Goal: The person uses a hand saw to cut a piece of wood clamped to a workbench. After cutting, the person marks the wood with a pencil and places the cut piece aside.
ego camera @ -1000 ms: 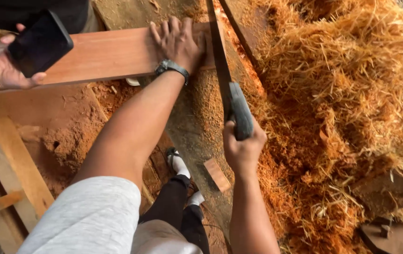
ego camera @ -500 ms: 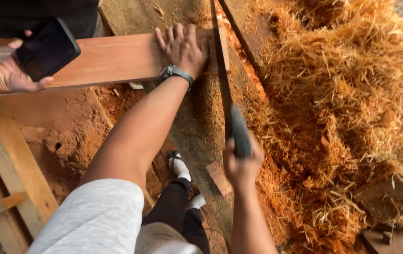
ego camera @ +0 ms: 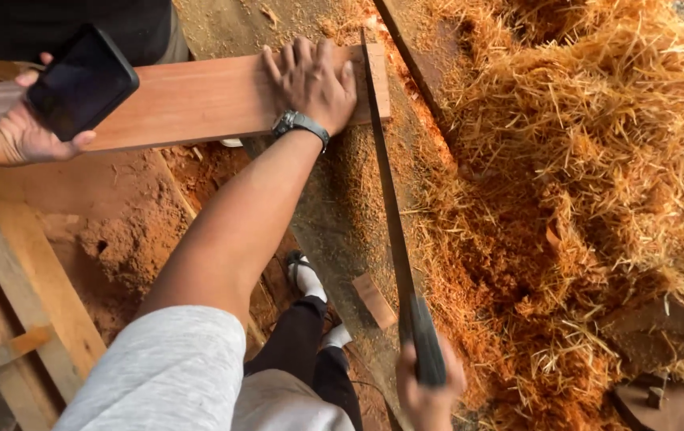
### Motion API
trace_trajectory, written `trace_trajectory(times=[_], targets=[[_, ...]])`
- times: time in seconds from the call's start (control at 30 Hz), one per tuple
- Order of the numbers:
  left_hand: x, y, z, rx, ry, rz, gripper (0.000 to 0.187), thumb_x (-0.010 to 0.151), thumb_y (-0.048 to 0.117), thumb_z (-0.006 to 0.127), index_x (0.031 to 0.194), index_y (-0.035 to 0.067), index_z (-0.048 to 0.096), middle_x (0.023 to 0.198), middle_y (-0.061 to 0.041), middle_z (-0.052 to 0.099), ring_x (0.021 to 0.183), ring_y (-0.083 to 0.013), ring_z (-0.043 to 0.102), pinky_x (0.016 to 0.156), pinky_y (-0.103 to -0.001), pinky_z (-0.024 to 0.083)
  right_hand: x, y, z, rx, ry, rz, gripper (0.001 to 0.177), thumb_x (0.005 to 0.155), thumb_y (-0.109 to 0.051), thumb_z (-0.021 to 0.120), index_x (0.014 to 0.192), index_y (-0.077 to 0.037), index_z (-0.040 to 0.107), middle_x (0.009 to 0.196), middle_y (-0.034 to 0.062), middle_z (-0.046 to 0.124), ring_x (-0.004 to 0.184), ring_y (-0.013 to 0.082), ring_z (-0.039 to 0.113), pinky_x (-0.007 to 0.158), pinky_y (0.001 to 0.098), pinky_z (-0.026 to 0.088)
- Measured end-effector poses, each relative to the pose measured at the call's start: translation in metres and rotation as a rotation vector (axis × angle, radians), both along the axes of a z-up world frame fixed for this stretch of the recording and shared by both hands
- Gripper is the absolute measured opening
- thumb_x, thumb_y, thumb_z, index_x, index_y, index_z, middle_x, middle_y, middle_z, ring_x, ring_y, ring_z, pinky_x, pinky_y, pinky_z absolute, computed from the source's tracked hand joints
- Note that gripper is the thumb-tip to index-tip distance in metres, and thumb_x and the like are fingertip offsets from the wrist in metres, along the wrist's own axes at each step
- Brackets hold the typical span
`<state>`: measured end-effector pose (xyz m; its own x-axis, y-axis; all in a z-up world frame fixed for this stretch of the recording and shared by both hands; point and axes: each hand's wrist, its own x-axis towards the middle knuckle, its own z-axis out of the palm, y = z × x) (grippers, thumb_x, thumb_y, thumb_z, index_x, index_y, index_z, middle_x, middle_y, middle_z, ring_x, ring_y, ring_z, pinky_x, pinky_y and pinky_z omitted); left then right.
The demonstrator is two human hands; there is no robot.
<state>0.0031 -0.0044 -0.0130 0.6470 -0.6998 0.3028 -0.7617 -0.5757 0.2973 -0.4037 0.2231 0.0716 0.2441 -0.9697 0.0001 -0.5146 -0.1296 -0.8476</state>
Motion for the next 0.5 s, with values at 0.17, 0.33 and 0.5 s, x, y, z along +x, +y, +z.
trace_trajectory(times=[0.17,0.33,0.5], targets=[[0.010,-0.006,-0.027,-0.043,-0.047,0.004,0.071,0.098,0.069,0.016,0.114,0.019,0.064,0.118,-0.019,0.064,0.118,-0.0416,0.058,0.117,-0.073,0.012,0.126,-0.114,0.017,0.034,-0.159,0.048,0.031,0.092,-0.033,0.061,0.097,-0.004,0.070,0.071,0.0035,0.064,0.056,0.0134,0.061,0.044,0.0287,0.051],[0.008,0.001,-0.011,-0.145,-0.152,-0.050,0.074,0.100,0.071,0.024,0.116,0.015,0.070,0.116,-0.026,0.066,0.112,-0.0492,0.058,0.111,-0.071,0.019,0.100,-0.091,0.030,0.096,-0.224,0.051,0.028,0.090,-0.029,0.065,0.098,-0.002,0.070,0.074,0.0043,0.063,0.058,0.0132,0.058,0.047,0.0295,0.047],[-0.003,0.005,0.016,0.101,0.058,-0.018,0.045,0.094,0.049,0.048,0.123,0.018,0.062,0.142,-0.026,0.058,0.135,-0.0451,0.048,0.119,-0.071,0.008,-0.012,0.019,0.022,0.063,0.122,-0.082,0.042,0.087,-0.051,0.066,0.101,-0.013,0.075,0.072,-0.0026,0.071,0.058,0.0113,0.066,0.061,0.0244,0.058]])
